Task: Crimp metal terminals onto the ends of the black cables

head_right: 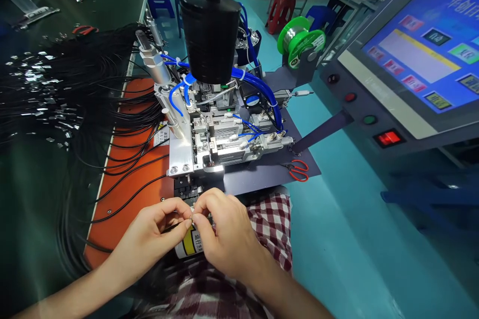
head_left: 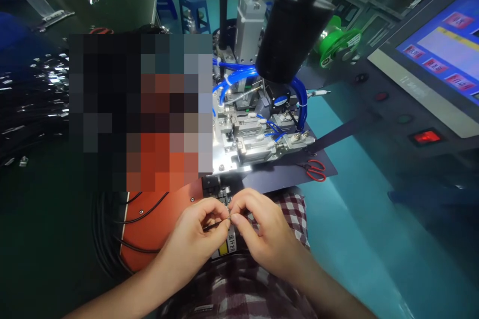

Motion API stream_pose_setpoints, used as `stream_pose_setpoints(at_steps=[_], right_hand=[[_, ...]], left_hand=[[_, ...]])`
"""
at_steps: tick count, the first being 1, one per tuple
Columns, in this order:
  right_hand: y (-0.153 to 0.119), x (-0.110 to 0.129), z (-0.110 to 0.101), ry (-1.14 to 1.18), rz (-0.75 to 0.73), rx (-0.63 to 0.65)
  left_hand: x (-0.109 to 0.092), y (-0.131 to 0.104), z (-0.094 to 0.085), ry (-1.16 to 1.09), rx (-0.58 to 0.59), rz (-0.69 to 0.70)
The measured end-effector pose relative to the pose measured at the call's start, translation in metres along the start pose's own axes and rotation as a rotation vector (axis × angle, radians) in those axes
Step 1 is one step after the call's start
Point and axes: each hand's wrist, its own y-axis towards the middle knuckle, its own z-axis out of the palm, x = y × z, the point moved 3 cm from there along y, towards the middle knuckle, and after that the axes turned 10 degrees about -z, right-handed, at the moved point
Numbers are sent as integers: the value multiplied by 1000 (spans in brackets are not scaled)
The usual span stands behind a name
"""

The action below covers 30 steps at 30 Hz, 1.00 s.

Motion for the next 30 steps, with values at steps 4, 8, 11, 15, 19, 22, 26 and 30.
stream_pose_setpoints(at_steps=[4, 8, 11, 15, 19, 22, 26, 30], right_hand=[[-1, -8, 4, 119, 118, -48], [-3, -16, 6, 285, 241, -94], [-5, -18, 7, 335, 267, -113], [-6, -16, 10, 344, 254, -160], [-6, -12, 13, 282, 238, -227], [-5, -11, 13, 229, 212, -238], [-5, -15, 14, 314, 250, -214], [-5, -16, 14, 391, 275, -210]], left_hand=[[-3, 0, -2, -50, 22, -21], [-3, 0, -5, -159, 83, -146], [-3, 1, -6, -221, 107, -191], [-3, 2, -5, -275, 126, -208], [-2, 3, -5, -269, 117, -221], [-1, 3, -5, -277, 118, -229], [0, 3, -5, -310, 123, -230], [0, 3, -5, -312, 125, -229]])
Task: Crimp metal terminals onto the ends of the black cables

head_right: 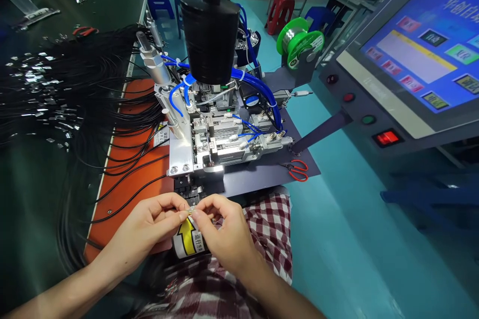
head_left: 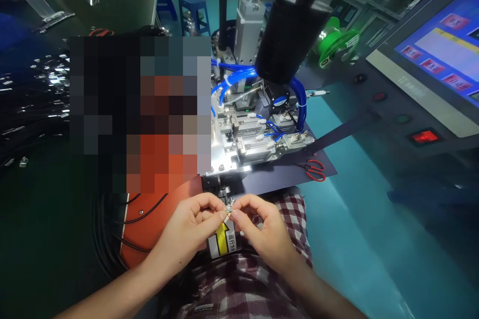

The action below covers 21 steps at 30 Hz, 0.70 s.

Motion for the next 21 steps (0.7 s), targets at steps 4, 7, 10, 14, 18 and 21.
stream_pose_setpoints(at_steps=[4, 7, 10, 14, 18, 21], right_hand=[[1, 1, 2, 80, 52, -25], [2, -1, 5, 173, 103, -39], [2, -5, 6, 222, 138, -50], [2, -8, 9, 307, 170, -49], [2, -11, 13, 377, 185, -59], [0, -9, 12, 312, 151, -53]], left_hand=[[-1, -1, 0, 31, -23, 17], [-2, -1, 0, 33, -34, 23], [-3, -1, 1, 20, -31, 26], [-1, 0, 1, 20, -36, 34], [1, 1, 1, 5, -29, 33], [2, 2, 1, 5, -25, 32]])
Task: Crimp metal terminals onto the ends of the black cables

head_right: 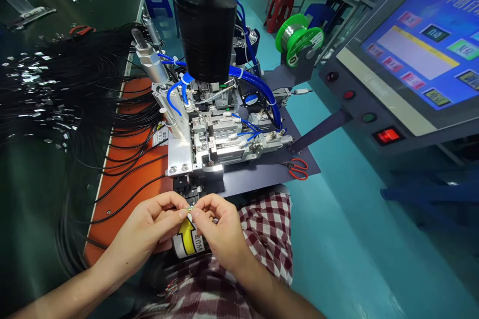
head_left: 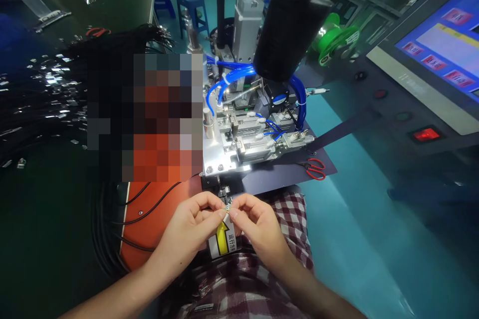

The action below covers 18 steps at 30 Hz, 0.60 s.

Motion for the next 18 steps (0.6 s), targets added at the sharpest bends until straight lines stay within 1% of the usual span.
stream_pose_setpoints(at_steps=[5, 9, 13, 18], right_hand=[[-5, 12, -4, -312, -159, 74], [-6, 18, -6, -435, -214, 114], [-3, 17, -9, -463, -220, 93], [0, 10, -13, -332, -156, 52]], left_hand=[[-3, -2, 1, 4, -1, 18], [-4, -3, 2, -6, 12, 28], [0, -1, 0, -34, 40, -9], [4, 1, -3, -66, 50, -41]])
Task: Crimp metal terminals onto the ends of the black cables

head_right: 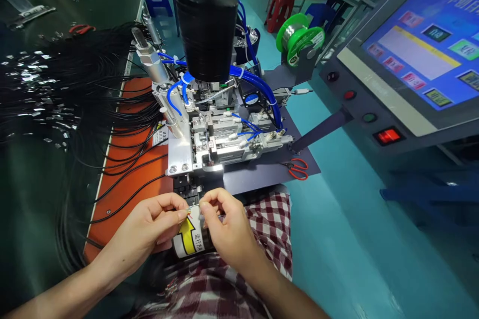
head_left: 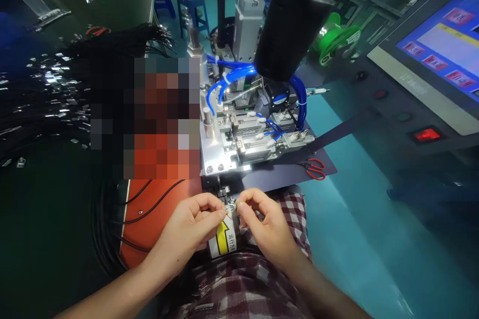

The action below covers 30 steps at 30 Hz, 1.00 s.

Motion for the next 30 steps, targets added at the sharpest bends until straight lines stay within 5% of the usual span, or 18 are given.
stream_pose_setpoints(at_steps=[20, 30], right_hand=[[-6, -2, 11, -53, -44, 32], [-1, -6, 9, 184, 63, 9]], left_hand=[[-3, 0, 3, 45, -17, 33], [-2, 0, 1, -22, -8, 1]])
